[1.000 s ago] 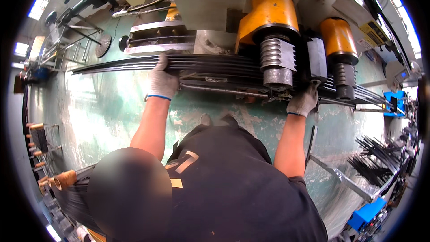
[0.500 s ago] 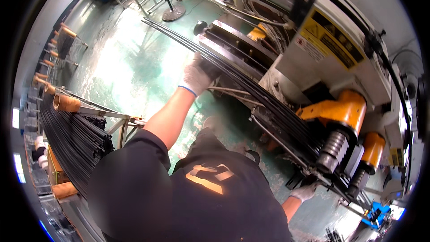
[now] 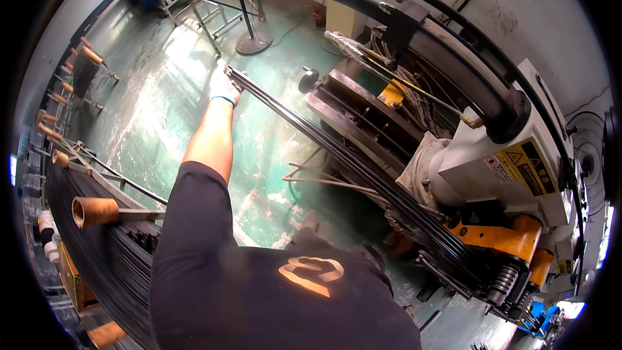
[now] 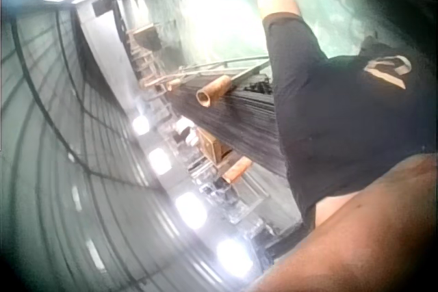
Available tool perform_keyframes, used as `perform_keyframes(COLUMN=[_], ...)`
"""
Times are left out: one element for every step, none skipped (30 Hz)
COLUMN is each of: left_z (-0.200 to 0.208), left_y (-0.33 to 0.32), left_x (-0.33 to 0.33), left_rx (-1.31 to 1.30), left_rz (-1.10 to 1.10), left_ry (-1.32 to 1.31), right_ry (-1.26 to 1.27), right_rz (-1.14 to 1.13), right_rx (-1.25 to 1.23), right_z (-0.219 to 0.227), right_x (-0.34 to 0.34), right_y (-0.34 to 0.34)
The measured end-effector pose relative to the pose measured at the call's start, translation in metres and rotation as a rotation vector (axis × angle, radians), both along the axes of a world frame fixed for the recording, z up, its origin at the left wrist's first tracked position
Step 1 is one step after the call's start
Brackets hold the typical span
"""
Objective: The person repeatedly picks up bundles of long black metal rods, feeds them into a bending machine, and removes the bent rods. The person stacks the finished bent rods on a nearby rack.
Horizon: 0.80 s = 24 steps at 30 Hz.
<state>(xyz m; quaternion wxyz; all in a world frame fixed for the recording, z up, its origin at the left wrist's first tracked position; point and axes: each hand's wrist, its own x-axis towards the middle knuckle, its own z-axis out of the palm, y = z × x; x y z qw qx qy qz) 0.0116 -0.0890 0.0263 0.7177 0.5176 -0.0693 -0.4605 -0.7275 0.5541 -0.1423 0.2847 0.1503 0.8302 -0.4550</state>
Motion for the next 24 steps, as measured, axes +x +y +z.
perform_keyframes(left_z=[0.002,0.004,0.005,0.008,0.014,0.012,0.017,0.02,0.021,0.023,0.025,0.03,0.034,0.037,0.039,0.041,0.042,0.042,0.04,0.039,0.039,0.037,0.035,0.037], left_y=[-0.009,-0.015,-0.02,-0.021,-0.016,-0.012,-0.006,0.003,0.014,0.013,0.016,0.025,0.033,0.04,0.043,0.044,0.042,0.039,0.037,0.036,0.034,0.032,0.029,0.024], left_x=[0.005,0.009,0.013,0.013,0.005,-0.002,-0.003,-0.003,0.0,-0.004,-0.007,-0.005,0.0,0.005,0.01,0.012,0.011,0.009,0.008,0.008,0.009,0.007,0.006,0.001], left_rx=[-0.027,-0.034,-0.04,-0.041,-0.084,-0.14,-0.162,-0.184,-0.162,-0.151,-0.148,-0.16,-0.153,-0.147,-0.115,-0.098,-0.08,-0.062,-0.056,-0.046,-0.036,-0.022,-0.022,-0.024], left_rz=[0.026,-0.045,-0.114,-0.186,-0.319,-0.331,-0.392,-0.452,-0.433,-0.439,-0.445,-0.45,-0.467,-0.481,-0.501,-0.509,-0.521,-0.539,-0.558,-0.571,-0.584,-0.601,-0.593,-0.576], left_ry=[-0.023,-0.067,-0.109,-0.152,-0.115,-0.136,-0.094,-0.051,-0.044,-0.033,-0.015,-0.013,-0.032,-0.051,-0.101,-0.131,-0.157,-0.178,-0.188,-0.182,-0.176,-0.172,-0.146,-0.141], right_ry=[-0.05,-0.036,-0.022,-0.012,-0.004,0.003,-0.015,-0.033,-0.075,-0.113,-0.084,-0.086,-0.089,-0.092,-0.061,-0.033,-0.003,0.011,0.023,0.014,0.005,0.168,0.333,0.5], right_rz=[-0.046,0.002,0.052,0.1,0.15,0.202,0.214,0.227,0.201,0.15,0.152,0.186,0.225,0.267,0.204,0.244,0.28,0.28,0.282,0.254,0.225,0.525,0.824,1.115], right_rx=[-0.104,-0.067,-0.03,0.014,0.06,0.107,0.113,0.121,0.098,0.065,0.012,0.013,0.014,0.015,0.067,0.108,0.151,0.124,0.096,-0.004,-0.103,-0.082,-0.057,-0.022], right_z=[-0.002,-0.003,-0.004,-0.001,0.008,0.017,0.024,0.032,0.041,0.046,0.037,0.032,0.027,0.022,0.012,0.016,0.035,0.042,0.047,0.042,0.039,0.069,0.106,0.153], right_x=[0.011,0.014,0.015,0.018,0.022,0.025,0.029,0.033,0.037,0.045,0.047,0.044,0.038,0.036,0.036,0.041,0.054,0.058,0.061,0.056,0.055,0.077,0.101,0.128], right_y=[0.005,0.007,0.006,0.007,0.004,0.001,-0.01,-0.021,-0.036,-0.039,-0.031,-0.038,-0.044,-0.051,-0.062,-0.079,-0.102,-0.11,-0.117,-0.121,-0.125,-0.14,-0.153,-0.17])
